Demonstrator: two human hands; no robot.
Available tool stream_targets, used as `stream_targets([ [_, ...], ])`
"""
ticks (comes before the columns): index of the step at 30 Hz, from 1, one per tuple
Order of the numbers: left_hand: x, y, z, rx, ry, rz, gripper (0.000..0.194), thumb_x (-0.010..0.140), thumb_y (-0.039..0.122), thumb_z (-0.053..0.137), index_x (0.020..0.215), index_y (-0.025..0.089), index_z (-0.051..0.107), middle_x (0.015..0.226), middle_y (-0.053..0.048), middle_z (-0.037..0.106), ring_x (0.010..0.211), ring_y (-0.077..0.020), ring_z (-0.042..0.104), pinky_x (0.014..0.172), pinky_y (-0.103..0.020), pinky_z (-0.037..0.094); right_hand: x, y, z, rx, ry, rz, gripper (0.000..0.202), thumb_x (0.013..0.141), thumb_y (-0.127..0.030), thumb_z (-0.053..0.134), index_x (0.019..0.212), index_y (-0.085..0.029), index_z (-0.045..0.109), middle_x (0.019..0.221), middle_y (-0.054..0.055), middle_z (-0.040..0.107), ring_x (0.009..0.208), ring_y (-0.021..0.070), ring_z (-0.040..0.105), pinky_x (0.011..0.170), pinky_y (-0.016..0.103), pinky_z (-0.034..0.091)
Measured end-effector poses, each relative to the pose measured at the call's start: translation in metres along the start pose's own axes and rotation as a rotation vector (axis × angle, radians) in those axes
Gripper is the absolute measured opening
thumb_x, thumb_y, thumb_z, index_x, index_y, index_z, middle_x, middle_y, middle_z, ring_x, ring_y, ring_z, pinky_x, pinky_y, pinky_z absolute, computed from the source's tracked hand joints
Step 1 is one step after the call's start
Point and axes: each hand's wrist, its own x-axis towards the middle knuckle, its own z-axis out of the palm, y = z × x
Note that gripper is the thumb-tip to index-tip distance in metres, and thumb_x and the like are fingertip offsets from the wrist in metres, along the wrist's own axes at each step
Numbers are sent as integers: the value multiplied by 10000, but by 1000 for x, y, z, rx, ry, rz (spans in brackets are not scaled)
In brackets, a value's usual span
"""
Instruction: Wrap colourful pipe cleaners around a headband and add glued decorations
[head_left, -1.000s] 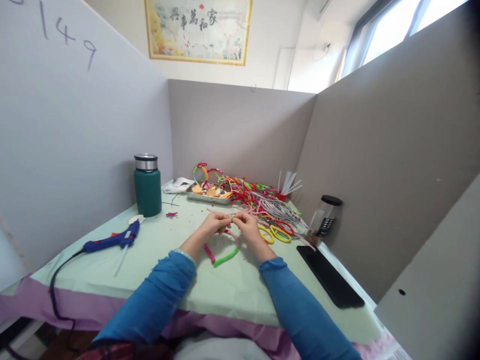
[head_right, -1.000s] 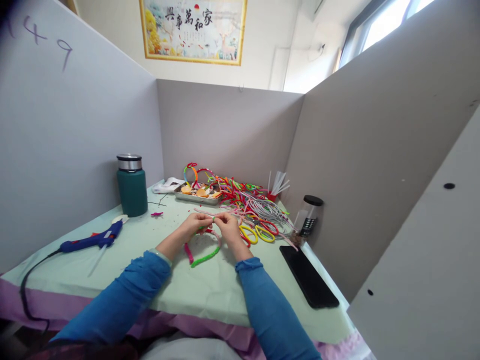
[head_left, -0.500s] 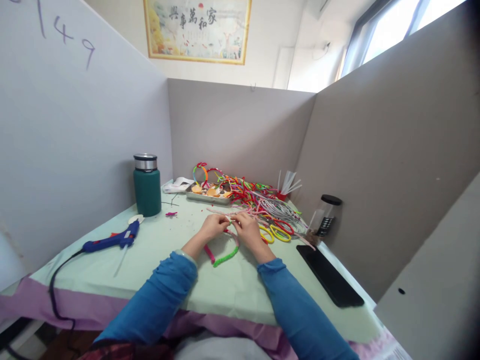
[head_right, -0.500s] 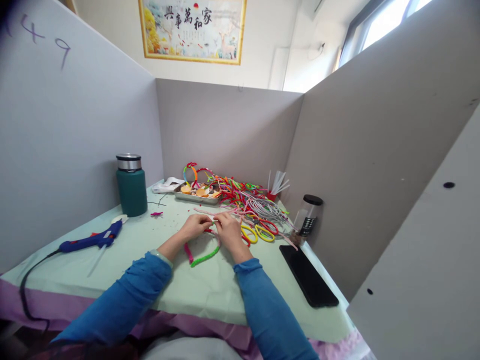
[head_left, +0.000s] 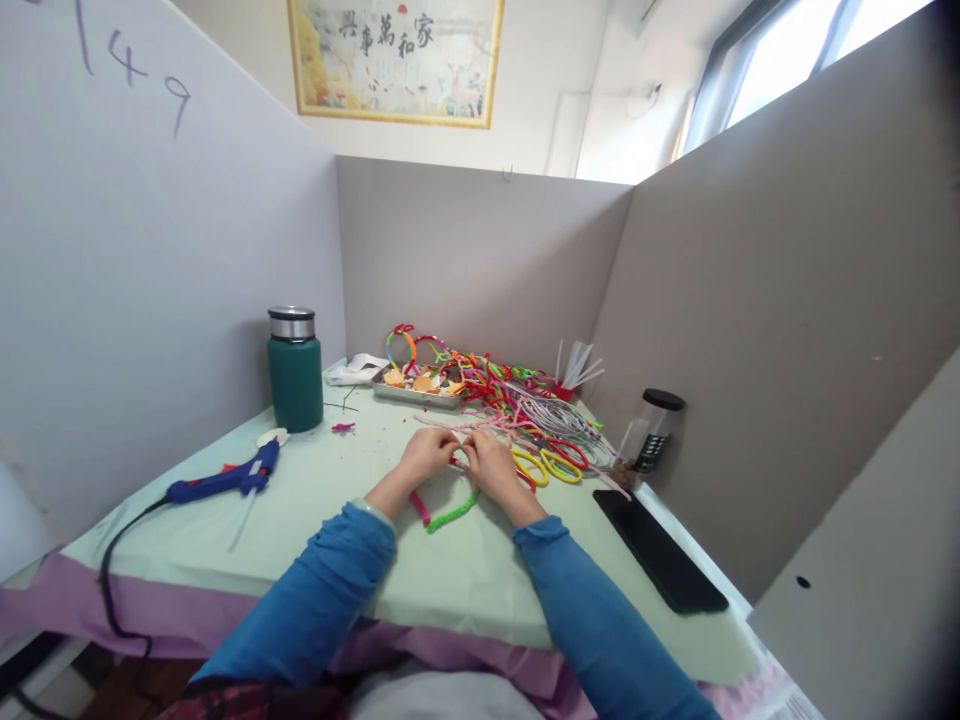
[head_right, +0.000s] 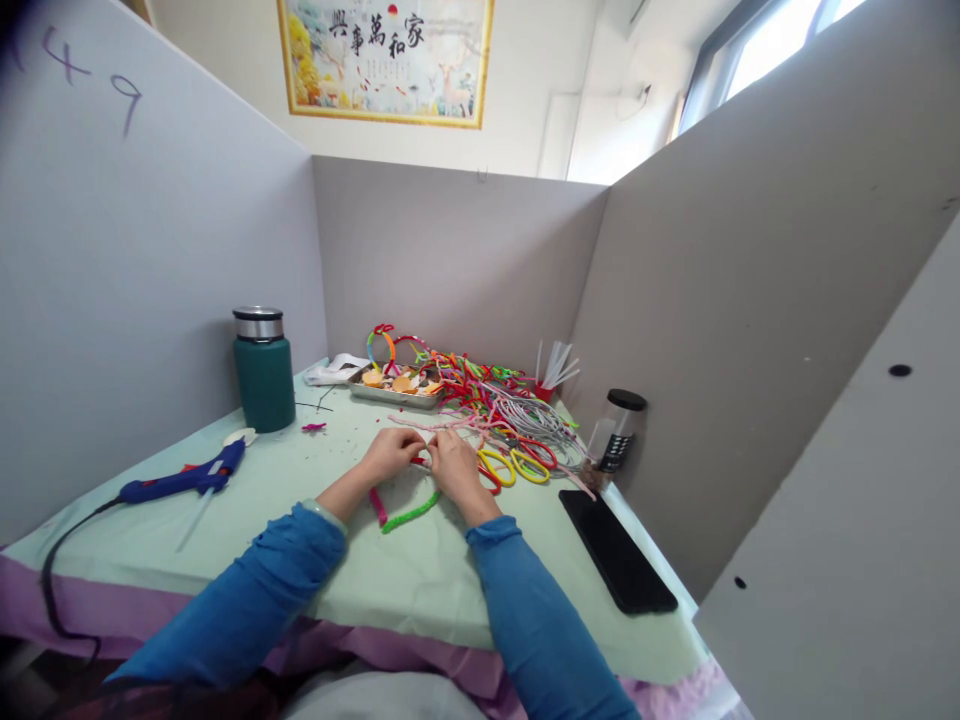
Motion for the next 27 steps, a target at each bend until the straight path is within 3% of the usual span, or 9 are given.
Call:
stream_targets([
  [3, 3, -2, 2, -211, -26, -86, 198, 724, 280, 559, 631, 139, 663, 562, -10, 600, 544, -118, 480, 532, -225, 319, 2, 1, 5, 164, 76, 48, 114, 840, -187, 469, 784, -178, 569, 813, 48, 601, 793, 172, 530, 707, 273, 364],
  [7, 1, 0, 2, -654, -118, -311, 224, 673, 331, 648, 653, 109, 626, 528, 6, 557, 430, -73, 418, 455, -213, 317, 6, 2, 12, 498, 160, 151, 108, 784, -235, 493, 704, -186, 547, 709, 12, 578, 682, 160, 505, 638, 265, 377],
  [10, -2, 4, -1, -983, -187, -417, 251, 616, 301, 727, 724, 99, 623, 612, -16, 591, 463, -70, 482, 485, -215, 390, 7, 1, 15, 781, 183, 197, 123, 759, -295, 513, 709, -188, 548, 677, -9, 572, 638, 149, 501, 600, 256, 391],
  [13, -3, 6, -2, -1095, -209, -446, 270, 597, 267, 754, 761, 97, 624, 635, -22, 598, 497, -79, 526, 525, -223, 433, 8, 1, 16, 915, 182, 210, 140, 743, -315, 540, 705, -181, 555, 659, -16, 569, 629, 144, 505, 601, 254, 399],
  [16, -2, 3, -1, -988, -150, -422, 282, 609, 299, 747, 766, 104, 616, 633, -19, 608, 471, -76, 515, 499, -219, 420, 9, 5, 16, 879, 171, 199, 152, 741, -319, 561, 697, -173, 570, 659, -12, 579, 624, 142, 508, 593, 250, 395],
  [20, 2, -3, 2, -642, -67, -324, 224, 680, 315, 667, 778, 117, 631, 591, -1, 607, 422, -68, 464, 464, -208, 362, 8, 10, 13, 555, 174, 112, 127, 780, -269, 551, 742, -174, 626, 755, 23, 626, 705, 160, 542, 643, 262, 394],
  [24, 4, -6, 4, -178, -5, -120, 140, 718, 244, 582, 713, 136, 671, 630, -21, 646, 547, -111, 536, 542, -222, 367, 4, 7, 5, 264, 153, -10, 133, 817, -208, 540, 887, -184, 650, 913, 56, 641, 857, 177, 562, 745, 274, 390],
  [27, 2, -6, 3, 9, 9, -35, 167, 738, 237, 550, 733, 158, 697, 699, -32, 683, 640, -131, 571, 589, -226, 363, 1, 3, 1, 69, 96, -54, 123, 843, -210, 527, 876, -198, 646, 906, 54, 632, 831, 174, 557, 743, 277, 370],
])
